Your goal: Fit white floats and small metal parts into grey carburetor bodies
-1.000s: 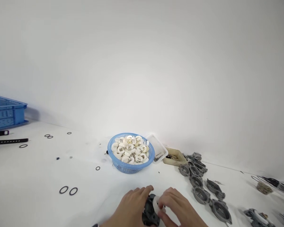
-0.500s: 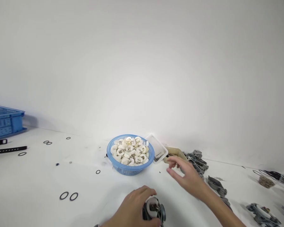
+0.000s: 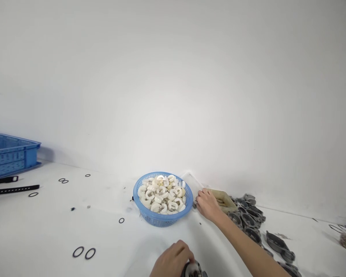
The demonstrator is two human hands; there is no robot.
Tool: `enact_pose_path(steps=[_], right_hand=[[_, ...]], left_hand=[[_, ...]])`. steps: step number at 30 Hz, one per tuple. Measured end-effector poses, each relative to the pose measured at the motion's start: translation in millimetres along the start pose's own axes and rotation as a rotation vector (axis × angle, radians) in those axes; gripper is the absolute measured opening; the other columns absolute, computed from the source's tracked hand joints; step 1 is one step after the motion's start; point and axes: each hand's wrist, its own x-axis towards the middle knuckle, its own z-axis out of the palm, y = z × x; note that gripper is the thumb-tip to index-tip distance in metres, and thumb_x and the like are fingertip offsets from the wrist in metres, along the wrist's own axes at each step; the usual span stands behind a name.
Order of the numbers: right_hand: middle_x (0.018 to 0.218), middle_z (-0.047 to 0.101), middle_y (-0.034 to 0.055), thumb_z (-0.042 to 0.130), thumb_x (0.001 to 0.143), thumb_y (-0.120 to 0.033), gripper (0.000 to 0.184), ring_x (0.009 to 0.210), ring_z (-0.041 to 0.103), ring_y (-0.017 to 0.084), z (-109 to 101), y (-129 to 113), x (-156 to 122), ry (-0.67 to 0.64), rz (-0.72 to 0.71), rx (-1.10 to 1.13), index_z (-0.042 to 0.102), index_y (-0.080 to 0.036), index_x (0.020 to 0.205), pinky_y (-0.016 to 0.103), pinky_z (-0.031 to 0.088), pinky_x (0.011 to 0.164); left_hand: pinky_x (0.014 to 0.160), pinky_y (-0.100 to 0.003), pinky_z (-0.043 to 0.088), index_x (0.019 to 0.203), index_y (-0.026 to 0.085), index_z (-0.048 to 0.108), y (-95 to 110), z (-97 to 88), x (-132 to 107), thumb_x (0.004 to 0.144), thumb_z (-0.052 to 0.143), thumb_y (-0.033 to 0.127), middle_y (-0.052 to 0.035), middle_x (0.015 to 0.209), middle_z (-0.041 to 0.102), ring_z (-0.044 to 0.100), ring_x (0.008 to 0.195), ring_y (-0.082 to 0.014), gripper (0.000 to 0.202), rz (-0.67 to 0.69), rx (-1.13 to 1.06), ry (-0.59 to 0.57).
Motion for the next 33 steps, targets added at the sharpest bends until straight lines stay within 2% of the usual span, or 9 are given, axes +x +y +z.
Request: enact_pose_path(steps=[5,7,11,14,23,33], right_hand=[[0.106,0.071,0.0054,0.066,0.1,-0.033,0.019,0.113,0.063,0.024,15.9,-12.0,18.9,-0.049,0.009,-0.105,0.07,-0.016,0.094,0.048,0.048,0.102],[0.108,0.071,0.0062,0.066,0.1,-0.034,0.02,0.113,0.064,0.025,19.5,-14.7,22.2,-0.061,0.004,-0.128,0.07,-0.015,0.096,0.048,0.049,0.102],[0.112,0.071,0.0073,0.066,0.101,-0.034,0.02,0.114,0.065,0.025,20.7,-17.3,24.9,-0.089,0.01,-0.159,0.071,-0.015,0.101,0.048,0.051,0.102],[0.112,0.071,0.0072,0.066,0.101,-0.035,0.02,0.113,0.065,0.024,18.6,-18.3,25.4,-0.108,0.021,-0.176,0.071,-0.015,0.103,0.048,0.051,0.102],[0.11,0.072,0.0061,0.066,0.101,-0.035,0.02,0.111,0.066,0.024,16.8,-15.6,27.2,-0.105,0.052,-0.206,0.071,-0.016,0.101,0.048,0.052,0.101],[0.109,0.072,0.0056,0.065,0.101,-0.037,0.022,0.106,0.067,0.023,17.7,-11.2,21.2,-0.075,0.017,-0.133,0.07,-0.016,0.104,0.048,0.052,0.1]], left_hand=[[0.081,-0.024,0.051,0.105,0.024,0.069,-2.6,5.7,0.7,0.092,0.074,0.038,-0.0044,0.111,0.069,0.071,0.091,-0.0201,0.019,-0.012,0.044,0.029],[0.08,-0.023,0.051,0.105,0.025,0.069,-8.1,10.4,2.4,0.092,0.075,0.036,-0.0036,0.11,0.069,0.071,0.092,-0.0196,0.017,0.022,0.079,0.049],[0.08,-0.023,0.052,0.105,0.027,0.068,-18.6,19.7,5.7,0.09,0.077,0.043,-0.003,0.111,0.069,0.071,0.093,-0.0199,0.023,0.065,0.095,0.076],[0.081,-0.023,0.052,0.106,0.028,0.068,-22.6,22.8,6.3,0.09,0.077,0.04,-0.0026,0.112,0.069,0.071,0.092,-0.0193,0.022,0.076,0.087,0.083],[0.078,-0.021,0.052,0.104,0.027,0.069,-18.2,20.8,3.5,0.087,0.079,0.027,-0.0024,0.111,0.069,0.072,0.088,-0.0183,0.019,0.082,0.093,0.096],[0.082,-0.025,0.054,0.105,0.024,0.07,-5.6,6.9,2.1,0.09,0.077,0.043,-0.0057,0.111,0.068,0.072,0.091,-0.0208,0.026,0.047,0.047,0.047]])
